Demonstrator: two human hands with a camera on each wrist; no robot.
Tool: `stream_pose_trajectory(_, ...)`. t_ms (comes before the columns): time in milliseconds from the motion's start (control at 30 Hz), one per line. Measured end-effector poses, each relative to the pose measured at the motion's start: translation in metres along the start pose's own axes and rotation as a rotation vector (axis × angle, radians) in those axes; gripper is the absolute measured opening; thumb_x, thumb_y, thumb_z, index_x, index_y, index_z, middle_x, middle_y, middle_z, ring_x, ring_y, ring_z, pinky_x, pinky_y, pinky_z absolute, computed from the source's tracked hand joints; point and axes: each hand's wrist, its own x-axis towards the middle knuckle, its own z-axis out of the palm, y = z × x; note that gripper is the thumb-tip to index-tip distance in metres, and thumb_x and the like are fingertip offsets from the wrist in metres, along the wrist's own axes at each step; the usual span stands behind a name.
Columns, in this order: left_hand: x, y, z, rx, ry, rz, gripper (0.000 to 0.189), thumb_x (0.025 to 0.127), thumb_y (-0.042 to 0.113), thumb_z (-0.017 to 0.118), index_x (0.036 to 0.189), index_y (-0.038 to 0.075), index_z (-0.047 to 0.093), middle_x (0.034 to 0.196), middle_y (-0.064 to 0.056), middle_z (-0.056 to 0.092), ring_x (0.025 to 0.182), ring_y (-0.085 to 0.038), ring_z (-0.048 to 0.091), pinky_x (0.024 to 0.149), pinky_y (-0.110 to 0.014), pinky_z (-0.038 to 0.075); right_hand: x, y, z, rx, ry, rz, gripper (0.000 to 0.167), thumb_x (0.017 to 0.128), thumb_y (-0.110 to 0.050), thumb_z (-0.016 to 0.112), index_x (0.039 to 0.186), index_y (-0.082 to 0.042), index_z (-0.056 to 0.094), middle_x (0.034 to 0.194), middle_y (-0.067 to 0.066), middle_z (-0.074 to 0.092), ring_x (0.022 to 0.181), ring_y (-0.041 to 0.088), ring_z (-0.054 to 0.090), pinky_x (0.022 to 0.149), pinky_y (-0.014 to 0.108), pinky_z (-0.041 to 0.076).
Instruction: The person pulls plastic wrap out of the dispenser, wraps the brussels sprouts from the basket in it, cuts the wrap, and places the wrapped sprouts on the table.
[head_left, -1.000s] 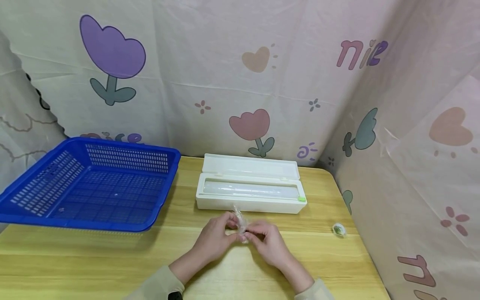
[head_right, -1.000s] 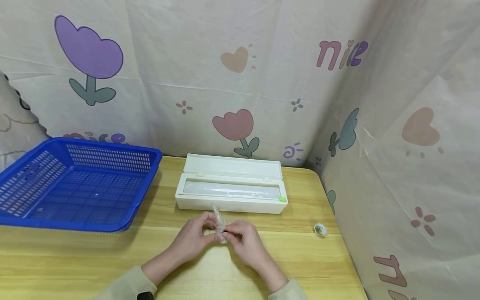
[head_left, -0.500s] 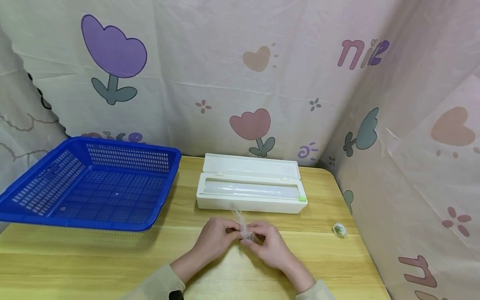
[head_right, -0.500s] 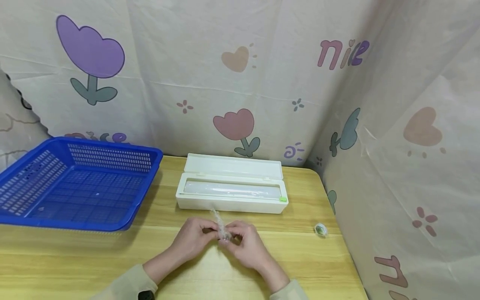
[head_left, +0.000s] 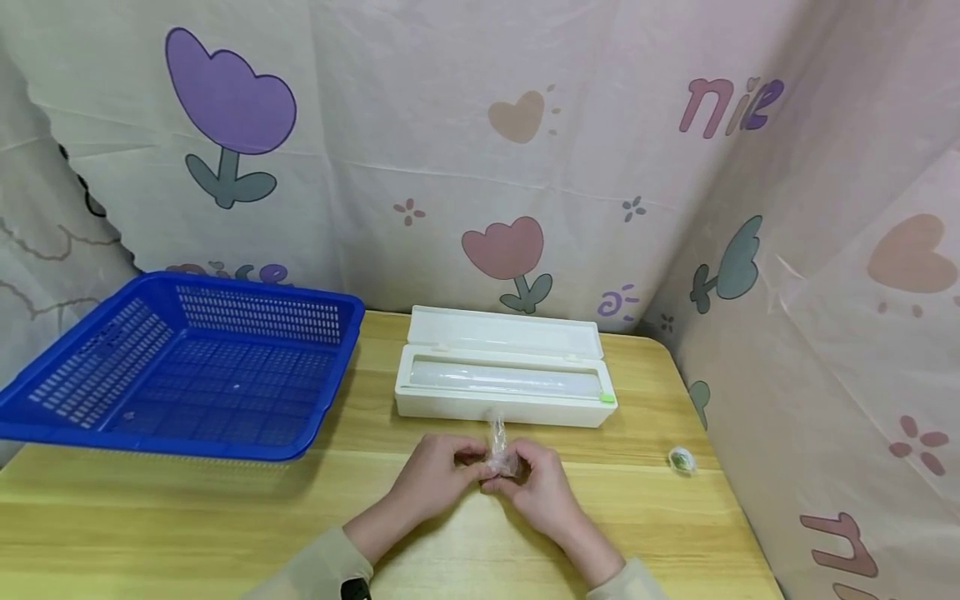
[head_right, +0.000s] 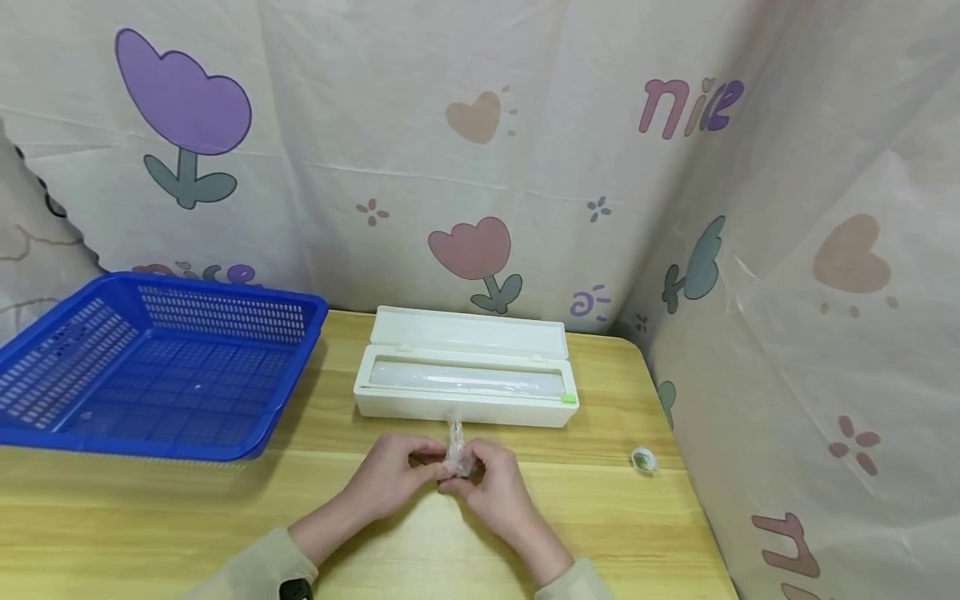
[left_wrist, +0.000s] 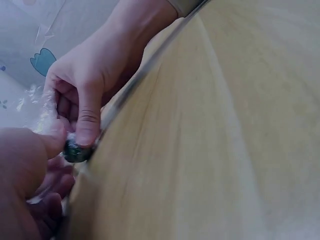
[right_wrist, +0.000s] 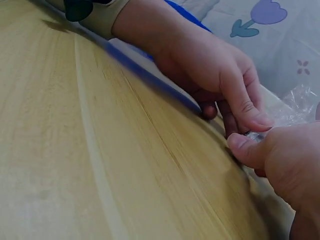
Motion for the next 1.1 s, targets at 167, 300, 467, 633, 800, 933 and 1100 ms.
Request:
stream_pose_trajectory(167, 0.002, 0.004, -0.003, 0.075, -0.069, -0.026, 0.015, 0.093, 0.03, 0.083, 0.105, 0.021, 0.085, 0.098, 0.015, 0.077, 0.09, -0.003, 0.069, 0.081, -0.033, 0.057, -0.002, 0.003, -0.001, -0.009, -0.006, -0.062, 0.031, 0.077, -0.008, 0.093, 0.099, -0.018, 0.073, 0.096, -0.007, 0.074, 0.084, 0.013, 0.069, 0.072, 0.03, 0.059)
stream_pose_trajectory(300, 0.001, 0.007, -0.005, 0.025, -0.098, -0.061, 0.012, 0.091, 0.025, 0.086, 0.101, 0.019, 0.086, 0.094, 0.013, 0.077, 0.087, -0.006, 0.069, 0.081, -0.034, 0.057, -0.003, 0.003, -0.004, 0.089, -0.031, 0.008, 0.02, 0.087, -0.002, 0.085, 0.099, -0.014, 0.076, 0.095, -0.003, 0.075, 0.085, 0.015, 0.069, 0.076, 0.03, 0.059)
stream_pose_trajectory(467, -0.002, 0.009, -0.006, -0.065, -0.107, -0.031, 0.009, 0.088, 0.014, 0.086, 0.095, 0.02, 0.086, 0.09, 0.012, 0.077, 0.081, -0.007, 0.067, 0.078, -0.03, 0.057, 0.0, 0.003, -0.006, 0.187, -0.042, 0.049, 0.016, 0.091, 0.006, 0.078, 0.097, -0.009, 0.078, 0.092, 0.002, 0.076, 0.084, 0.017, 0.07, 0.076, 0.03, 0.06)
stream_pose_trajectory(633, -0.004, 0.011, -0.005, -0.03, -0.09, 0.041, 0.011, 0.089, 0.01, 0.085, 0.089, 0.022, 0.085, 0.09, 0.015, 0.075, 0.083, -0.005, 0.066, 0.081, -0.031, 0.057, 0.002, 0.003, -0.005, 0.186, -0.003, 0.072, 0.009, 0.089, -0.004, 0.084, 0.092, -0.009, 0.078, 0.086, 0.002, 0.075, 0.077, 0.015, 0.068, 0.069, 0.028, 0.058)
stream_pose_trajectory(800, -0.004, 0.009, -0.003, 0.142, 0.012, 0.188, 0.006, 0.086, 0.02, 0.088, 0.092, 0.02, 0.086, 0.094, 0.014, 0.076, 0.09, -0.005, 0.066, 0.086, -0.034, 0.057, 0.005, -0.003, -0.006, 0.097, -0.008, 0.108, 0.011, 0.087, -0.007, 0.087, 0.094, -0.01, 0.079, 0.081, 0.0, 0.072, 0.07, 0.012, 0.063, 0.062, 0.025, 0.054)
stream_pose_trajectory(933, -0.004, 0.006, -0.003, 0.232, 0.087, 0.22, 0.011, 0.082, 0.027, 0.091, 0.09, 0.022, 0.086, 0.096, 0.014, 0.077, 0.093, -0.005, 0.068, 0.086, -0.035, 0.058, 0.008, -0.011, -0.006, 0.013, -0.055, 0.116, 0.012, 0.09, -0.009, 0.086, 0.1, -0.009, 0.079, 0.081, -0.003, 0.071, 0.067, 0.01, 0.059, 0.058, 0.024, 0.05)
stream_pose_trajectory(1100, -0.005, 0.004, -0.005, 0.238, 0.064, 0.112, 0.019, 0.084, 0.042, 0.087, 0.094, 0.027, 0.085, 0.094, 0.017, 0.076, 0.086, -0.003, 0.066, 0.079, -0.034, 0.056, 0.008, -0.013, -0.006, 0.024, -0.067, 0.135, 0.009, 0.09, -0.008, 0.084, 0.098, -0.009, 0.08, 0.083, -0.002, 0.072, 0.067, 0.01, 0.057, 0.057, 0.023, 0.048)
